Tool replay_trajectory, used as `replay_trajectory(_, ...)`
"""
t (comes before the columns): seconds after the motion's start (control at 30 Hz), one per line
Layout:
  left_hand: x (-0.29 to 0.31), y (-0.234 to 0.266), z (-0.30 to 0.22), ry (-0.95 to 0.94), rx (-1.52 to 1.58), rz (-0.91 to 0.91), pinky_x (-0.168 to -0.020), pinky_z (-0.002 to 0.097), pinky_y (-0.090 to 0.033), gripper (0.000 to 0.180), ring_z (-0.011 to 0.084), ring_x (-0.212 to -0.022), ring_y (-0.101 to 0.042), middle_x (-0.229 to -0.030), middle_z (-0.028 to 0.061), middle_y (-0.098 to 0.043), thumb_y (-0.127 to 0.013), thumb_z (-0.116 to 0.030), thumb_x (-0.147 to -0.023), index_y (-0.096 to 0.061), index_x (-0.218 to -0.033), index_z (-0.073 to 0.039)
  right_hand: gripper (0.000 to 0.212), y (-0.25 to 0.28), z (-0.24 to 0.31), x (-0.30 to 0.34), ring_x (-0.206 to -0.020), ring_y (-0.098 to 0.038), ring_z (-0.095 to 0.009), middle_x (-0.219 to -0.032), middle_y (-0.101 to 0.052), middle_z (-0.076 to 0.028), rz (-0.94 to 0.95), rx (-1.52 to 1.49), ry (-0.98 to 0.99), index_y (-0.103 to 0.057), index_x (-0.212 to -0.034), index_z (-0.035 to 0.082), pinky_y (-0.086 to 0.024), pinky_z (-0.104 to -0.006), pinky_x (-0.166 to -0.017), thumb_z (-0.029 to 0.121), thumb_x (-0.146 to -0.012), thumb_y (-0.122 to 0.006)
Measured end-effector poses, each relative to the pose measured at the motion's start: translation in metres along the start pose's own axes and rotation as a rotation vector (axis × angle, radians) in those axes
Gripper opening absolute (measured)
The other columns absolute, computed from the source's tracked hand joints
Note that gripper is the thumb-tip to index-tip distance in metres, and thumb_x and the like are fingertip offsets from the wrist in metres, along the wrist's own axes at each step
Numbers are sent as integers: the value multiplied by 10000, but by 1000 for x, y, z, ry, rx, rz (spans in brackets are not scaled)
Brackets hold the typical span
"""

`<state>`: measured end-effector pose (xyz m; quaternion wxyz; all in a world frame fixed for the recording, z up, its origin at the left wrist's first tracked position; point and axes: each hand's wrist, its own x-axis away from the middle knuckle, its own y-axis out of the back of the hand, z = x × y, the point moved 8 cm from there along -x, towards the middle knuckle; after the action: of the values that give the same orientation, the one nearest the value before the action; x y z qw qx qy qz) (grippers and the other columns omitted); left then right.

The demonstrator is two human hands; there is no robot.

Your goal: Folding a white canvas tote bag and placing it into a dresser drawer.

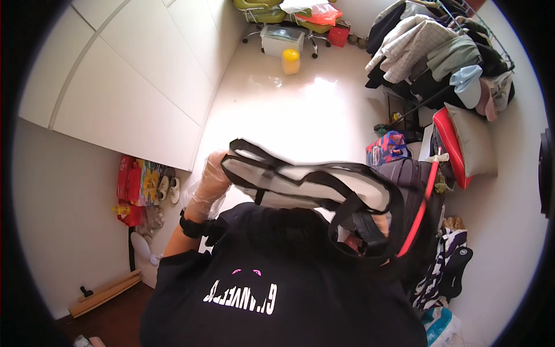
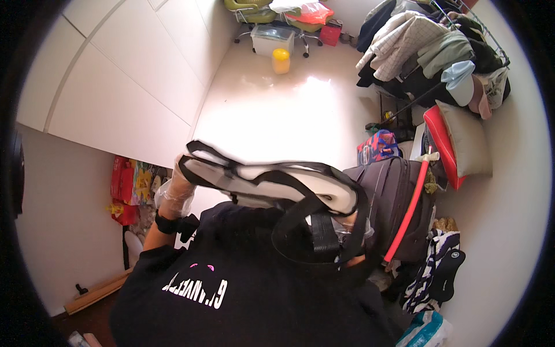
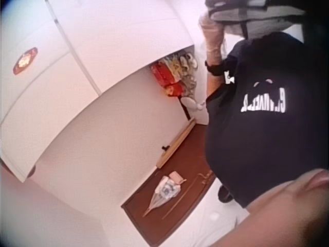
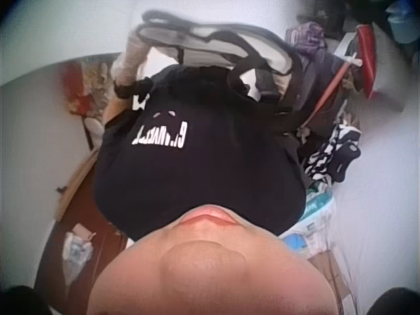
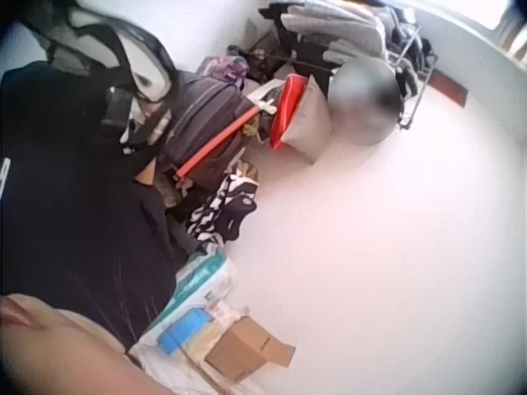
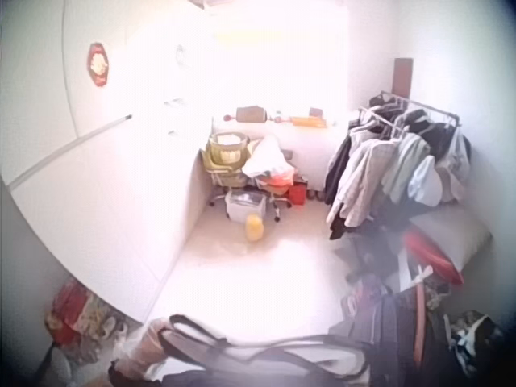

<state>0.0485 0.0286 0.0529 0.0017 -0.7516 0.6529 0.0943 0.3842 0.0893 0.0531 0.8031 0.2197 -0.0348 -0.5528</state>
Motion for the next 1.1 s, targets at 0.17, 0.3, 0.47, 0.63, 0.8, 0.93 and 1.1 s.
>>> replay_trajectory(0.17,2,15,2,-30,76,-168,-656,262,-511,67,99,-740,-628,-811,40,-702,-653,-34,-878,-688,-899,19,559,-9,-10,0,-1252,-528,-245,-1363,-541,-140,180,-229,109,-468,-1381,-2,-372,-331,-1087,-24,-844,-623)
replay_trajectory(0.3,3,37,19,-42,35,-262,-584,274,-463,90,86,-693,-581,-772,29,-675,-660,-59,-892,-673,-863,25,478,-6,34,-2,-1247,-531,-296,-1323,-548,-197,82,-219,88,-454,-1364,-28,-374,-383,-1105,215,-963,-545)
replay_trajectory(0.47,-6,45,22,42,-71,-527,-468,310,-339,273,87,-517,-405,-540,4,-462,-738,-158,-849,-618,-712,46,225,-8,55,-16,-893,-644,-225,-941,-659,-133,-208,132,38,-637,-1025,-25,-481,-318,-842,65,-819,-639)
replay_trajectory(0.63,-4,63,-7,-249,-508,-645,-458,328,-321,219,149,-458,-397,-523,74,-468,-685,-128,-847,-658,-676,7,391,-11,83,-30,-1049,-632,-283,-1093,-657,-140,-298,-10,173,-602,-1237,50,-464,-355,-967,104,-853,-655)
replay_trajectory(0.8,11,71,-49,-550,-907,-633,-497,373,-326,195,257,-467,-457,-553,69,-536,-691,-194,-849,-704,-687,-87,338,-21,130,-34,-1134,-602,-297,-1163,-629,-133,-32,325,406,-687,-1080,91,-492,-393,-934,-16,-761,-652)
replay_trajectory(0.93,1,92,-50,-547,-744,-647,-522,349,-383,175,269,-507,-522,-614,92,-608,-694,-171,-853,-700,-736,-42,267,-5,111,-31,-1006,-643,-257,-1034,-661,-146,-81,-102,325,-639,-1033,53,-528,-346,-838,-41,-783,-665)
replay_trajectory(1.1,-12,110,-36,-421,-683,-470,-539,334,-436,44,281,-580,-590,-702,114,-635,-662,-16,-813,-687,-843,5,237,18,78,-12,-984,-648,-259,-1014,-675,-133,-254,-157,139,-639,-1061,42,-497,-354,-904,3,-828,-664)
